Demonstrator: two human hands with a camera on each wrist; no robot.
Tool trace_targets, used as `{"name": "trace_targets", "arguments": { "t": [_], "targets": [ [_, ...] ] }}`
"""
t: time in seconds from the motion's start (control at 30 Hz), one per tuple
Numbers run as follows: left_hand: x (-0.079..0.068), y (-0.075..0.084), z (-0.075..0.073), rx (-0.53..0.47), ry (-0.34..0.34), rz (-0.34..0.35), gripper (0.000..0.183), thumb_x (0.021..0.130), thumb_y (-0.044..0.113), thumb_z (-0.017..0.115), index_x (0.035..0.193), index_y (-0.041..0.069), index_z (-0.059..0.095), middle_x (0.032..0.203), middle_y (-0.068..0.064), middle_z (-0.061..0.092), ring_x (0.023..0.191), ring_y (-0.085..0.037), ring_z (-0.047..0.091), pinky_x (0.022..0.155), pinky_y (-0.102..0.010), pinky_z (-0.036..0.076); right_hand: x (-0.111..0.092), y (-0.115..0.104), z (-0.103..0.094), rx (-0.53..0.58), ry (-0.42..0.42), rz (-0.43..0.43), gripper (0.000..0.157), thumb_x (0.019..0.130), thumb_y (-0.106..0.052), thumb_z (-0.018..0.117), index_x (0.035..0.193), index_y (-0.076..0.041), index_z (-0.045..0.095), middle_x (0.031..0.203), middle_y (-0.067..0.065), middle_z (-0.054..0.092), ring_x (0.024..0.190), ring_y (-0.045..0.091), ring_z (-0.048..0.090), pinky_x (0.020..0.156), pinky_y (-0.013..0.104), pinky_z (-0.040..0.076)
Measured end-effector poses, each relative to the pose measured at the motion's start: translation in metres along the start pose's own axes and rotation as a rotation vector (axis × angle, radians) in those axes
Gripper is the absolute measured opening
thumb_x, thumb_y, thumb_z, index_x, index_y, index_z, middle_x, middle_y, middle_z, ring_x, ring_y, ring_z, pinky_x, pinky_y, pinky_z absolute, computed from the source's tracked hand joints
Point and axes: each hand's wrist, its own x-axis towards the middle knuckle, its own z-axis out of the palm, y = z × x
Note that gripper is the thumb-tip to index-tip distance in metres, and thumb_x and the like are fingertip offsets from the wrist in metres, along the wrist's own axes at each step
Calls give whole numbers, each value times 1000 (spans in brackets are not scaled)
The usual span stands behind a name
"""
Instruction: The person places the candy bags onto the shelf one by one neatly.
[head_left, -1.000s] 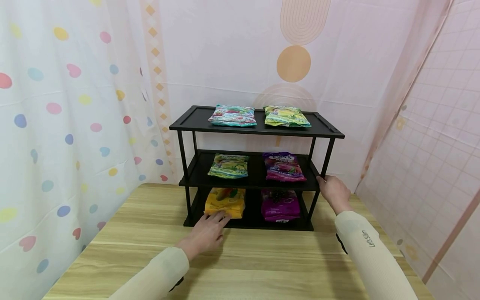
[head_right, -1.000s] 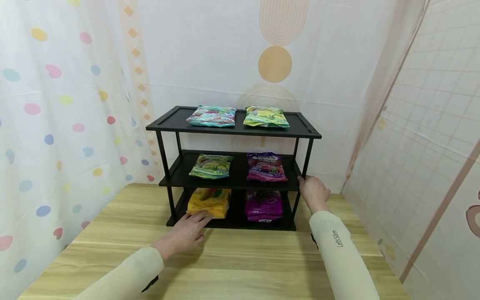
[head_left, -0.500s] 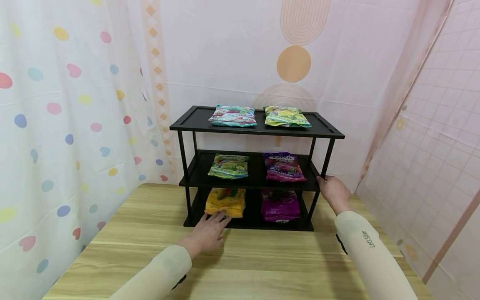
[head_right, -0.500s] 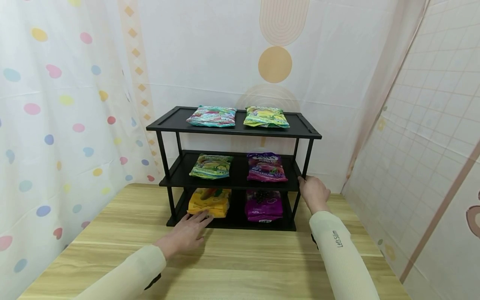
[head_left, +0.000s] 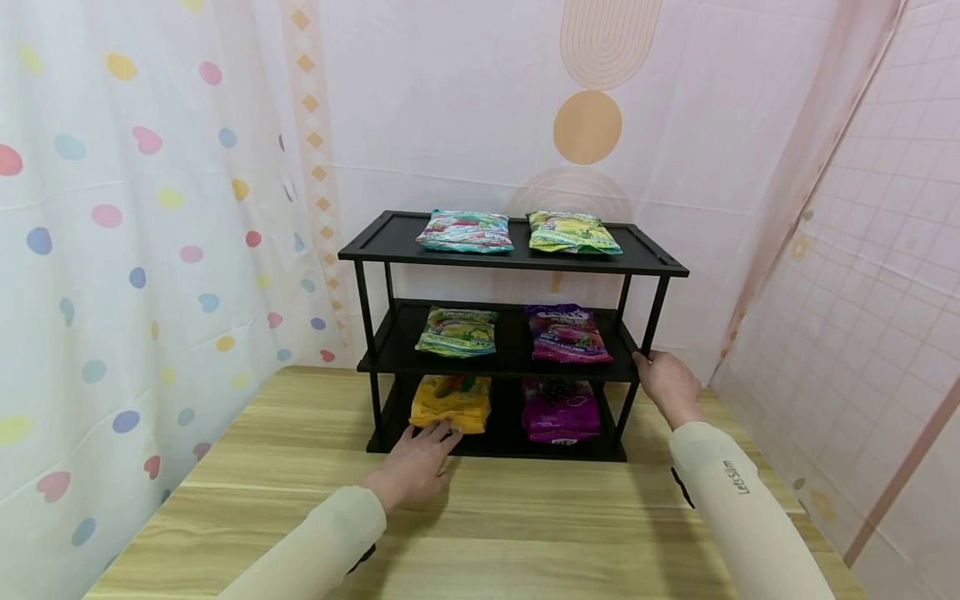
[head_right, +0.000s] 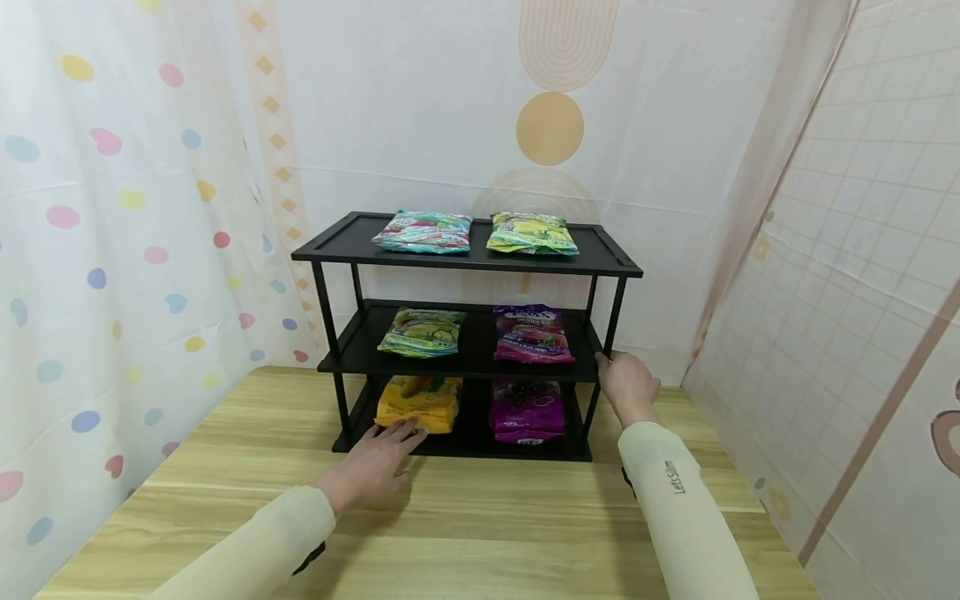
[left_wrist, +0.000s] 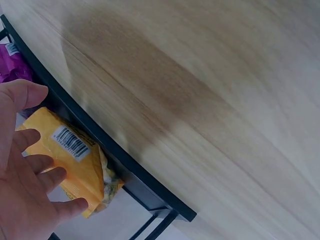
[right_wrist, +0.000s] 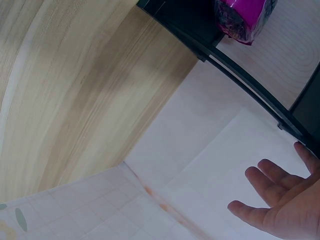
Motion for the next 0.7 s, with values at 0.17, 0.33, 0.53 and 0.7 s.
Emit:
{"name": "trace_targets", "arguments": {
  "t": [0.17,0.33,0.53,0.7],
  "targets": [
    [1,0,-1,-8,-17,-7,68,93,36,70,152,16,43,159,-12,31,143,-32,34,109,-62,28,0,0,0,4,10,-1,51,106,-39,37,134,-3,61,134,28,56,118,50,53,87,65,41],
    [1,0,-2,-16,-20,-10,67,93,35,70,151,16,43,159,-12,31,144,-33,33,110,-61,28,0,0,0,5,13,0,50,106,-38,38,134,-3,61,133,28,56,118,50,54,87,65,41],
    [1,0,-3,-8,-12,-1,66,93,36,69,150,15,44,158,-13,33,143,-34,34,109,-61,30,1,0,0,-3,5,-6,51,106,-38,37,137,-4,58,136,28,54,120,50,52,88,66,41],
    [-1,1,-3,-9,-8,5,63,94,35,69,149,14,47,154,-13,39,141,-34,37,109,-59,31,0,0,0,-7,2,-14,51,106,-38,36,138,-4,58,136,28,53,121,50,52,88,65,41]
  ]
}}
